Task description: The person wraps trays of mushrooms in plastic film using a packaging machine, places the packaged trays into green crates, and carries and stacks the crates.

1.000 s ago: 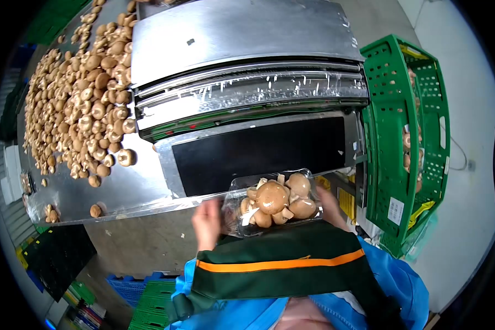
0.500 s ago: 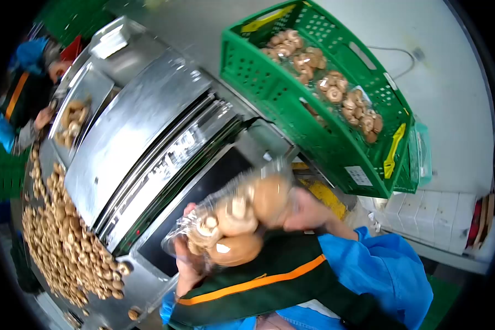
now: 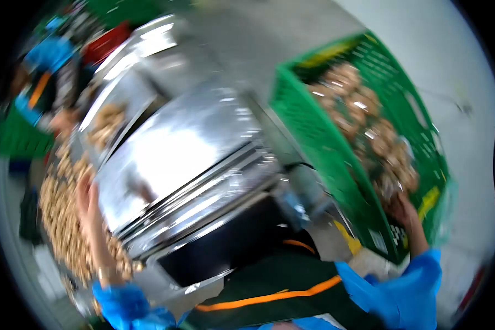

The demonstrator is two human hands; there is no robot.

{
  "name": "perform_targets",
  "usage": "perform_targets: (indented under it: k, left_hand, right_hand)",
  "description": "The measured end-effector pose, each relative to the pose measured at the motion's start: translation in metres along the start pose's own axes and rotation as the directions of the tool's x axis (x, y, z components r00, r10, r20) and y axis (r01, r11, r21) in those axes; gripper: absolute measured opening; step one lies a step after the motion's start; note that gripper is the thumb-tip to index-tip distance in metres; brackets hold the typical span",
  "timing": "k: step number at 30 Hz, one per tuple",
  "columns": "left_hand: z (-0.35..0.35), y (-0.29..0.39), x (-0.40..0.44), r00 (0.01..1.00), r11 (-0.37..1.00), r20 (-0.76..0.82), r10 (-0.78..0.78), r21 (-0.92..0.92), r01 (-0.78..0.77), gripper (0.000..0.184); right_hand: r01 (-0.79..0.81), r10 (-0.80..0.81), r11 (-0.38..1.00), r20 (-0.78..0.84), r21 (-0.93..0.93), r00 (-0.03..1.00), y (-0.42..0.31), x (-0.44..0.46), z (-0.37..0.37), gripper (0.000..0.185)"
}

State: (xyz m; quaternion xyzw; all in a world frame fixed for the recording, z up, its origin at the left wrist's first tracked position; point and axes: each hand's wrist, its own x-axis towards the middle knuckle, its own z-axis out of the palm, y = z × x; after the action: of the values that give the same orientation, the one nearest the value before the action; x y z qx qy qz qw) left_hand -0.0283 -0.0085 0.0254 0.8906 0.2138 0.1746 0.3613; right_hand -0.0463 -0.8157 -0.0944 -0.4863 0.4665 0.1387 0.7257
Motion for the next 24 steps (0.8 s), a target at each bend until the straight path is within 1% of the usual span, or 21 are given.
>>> perform_targets:
  k: [1, 2, 3, 4, 5, 6, 7, 8, 9, 10, 12, 14, 16, 17, 18, 19, 20, 21, 22, 23, 24]
  left_hand:
    - [0.003, -0.011, 0.021, 0.995, 0.997, -0.09, -0.047, -0.07, 0.04, 0.044]
    - [-0.008, -0.056, 0.05, 0.996, 0.98, -0.078, -0.051, -0.197, 0.035, 0.042]
    - [-0.01, -0.072, 0.076, 0.993, 0.996, -0.12, -0.01, -0.093, -0.001, 0.039]
    - [-0.005, -0.054, 0.09, 0.967, 0.99, -0.23, -0.107, 0.066, 0.125, 0.036]
    - [-0.004, -0.051, 0.109, 0.961, 0.988, -0.242, -0.131, 0.05, 0.148, 0.037]
    - [-0.009, -0.045, 0.123, 0.946, 0.919, -0.178, -0.272, 0.242, 0.31, 0.04]
    - [-0.012, -0.141, 0.166, 0.949, 0.873, -0.225, -0.22, 0.389, 0.294, 0.034]
    - [-0.005, -0.131, 0.167, 0.91, 0.867, -0.107, -0.4, 0.279, 0.413, 0.026]
    - [0.002, -0.119, 0.168, 0.828, 0.812, 0.016, -0.561, 0.205, 0.546, 0.02]
    - [0.019, -0.101, 0.159, 0.768, 0.76, 0.062, -0.638, -0.115, 0.64, 0.014]
    - [0.045, -0.122, 0.164, 0.698, 0.644, 0.292, -0.654, -0.269, 0.716, 0.01]
    - [0.063, -0.141, 0.171, 0.81, 0.701, 0.06, -0.583, -0.467, 0.54, 0.011]
    - [0.066, -0.132, 0.168, 0.849, 0.707, -0.026, -0.528, -0.567, 0.422, 0.013]
    - [0.063, -0.124, 0.166, 0.863, 0.711, -0.077, -0.5, -0.605, 0.358, 0.014]
    - [0.057, -0.109, 0.162, 0.871, 0.733, -0.105, -0.48, -0.593, 0.333, 0.018]
    - [0.052, -0.101, 0.161, 0.885, 0.75, -0.112, -0.451, -0.585, 0.309, 0.019]
    - [0.047, -0.093, 0.159, 0.899, 0.768, -0.115, -0.422, -0.573, 0.287, 0.019]
    - [0.04, -0.076, 0.151, 0.91, 0.787, -0.105, -0.4, -0.548, 0.282, 0.019]
    - [0.035, -0.061, 0.141, 0.93, 0.782, -0.073, -0.36, -0.567, 0.258, 0.016]
    - [0.033, -0.047, 0.126, 0.938, 0.783, -0.051, -0.343, -0.567, 0.256, 0.015]
    - [0.033, -0.034, 0.109, 0.946, 0.786, -0.022, -0.324, -0.563, 0.256, 0.013]
  right_hand:
    - [-0.054, 0.054, 0.999, -0.001, 0.007, 0.999, 0.019, 0.028, -0.012, 0.025]
    - [-0.06, 0.06, 0.998, -0.005, 0.017, 0.998, 0.03, 0.041, 0.0, 0.021]
    - [-0.048, 0.05, 0.998, -0.043, 0.047, 0.998, 0.027, 0.041, 0.004, 0.017]
    - [-0.034, 0.04, 0.997, -0.081, 0.076, 0.996, 0.024, 0.041, 0.01, 0.014]
    - [-0.009, 0.018, 0.997, -0.118, 0.075, 0.993, 0.019, 0.041, 0.011, 0.015]
    - [0.002, 0.005, 0.999, -0.132, 0.05, 0.991, 0.018, 0.045, 0.011, 0.016]
    - [0.022, -0.018, 1.0, -0.154, 0.019, 0.988, 0.018, 0.048, 0.009, 0.017]
    - [0.033, -0.036, 0.999, -0.168, -0.022, 0.985, 0.019, 0.048, 0.008, 0.018]
    - [0.04, -0.051, 0.997, -0.182, -0.066, 0.982, 0.017, 0.051, 0.007, 0.02]
    - [0.045, -0.068, 0.992, -0.197, -0.12, 0.978, 0.016, 0.051, 0.008, 0.021]
    - [0.058, -0.113, 0.969, -0.224, -0.241, 0.968, 0.008, 0.052, 0.004, 0.024]
    - [0.063, -0.174, 0.912, -0.241, -0.406, 0.955, -0.004, 0.054, -0.002, 0.027]
    - [0.077, -0.272, 0.794, -0.239, -0.603, 0.932, -0.03, 0.053, -0.007, 0.03]
    - [0.111, -0.346, 0.72, -0.216, -0.685, 0.913, -0.047, 0.055, -0.008, 0.032]
    - [0.182, -0.437, 0.649, -0.166, -0.738, 0.884, -0.068, 0.058, -0.005, 0.033]
    - [0.31, -0.551, 0.592, -0.094, -0.744, 0.829, -0.089, 0.061, 0.004, 0.035]
    - [0.485, -0.646, 0.58, -0.007, -0.655, 0.763, -0.105, 0.056, 0.026, 0.037]
    - [0.67, -0.75, 0.57, 0.031, -0.476, 0.661, -0.107, 0.032, 0.075, 0.039]
    - [0.746, -0.788, 0.516, 0.108, -0.42, 0.606, -0.092, -0.055, 0.178, 0.041]
    - [0.852, -0.821, 0.412, 0.276, -0.322, 0.501, -0.083, -0.096, 0.235, 0.038]
    - [0.888, -0.823, 0.284, 0.383, -0.361, 0.419, -0.073, -0.124, 0.281, 0.036]
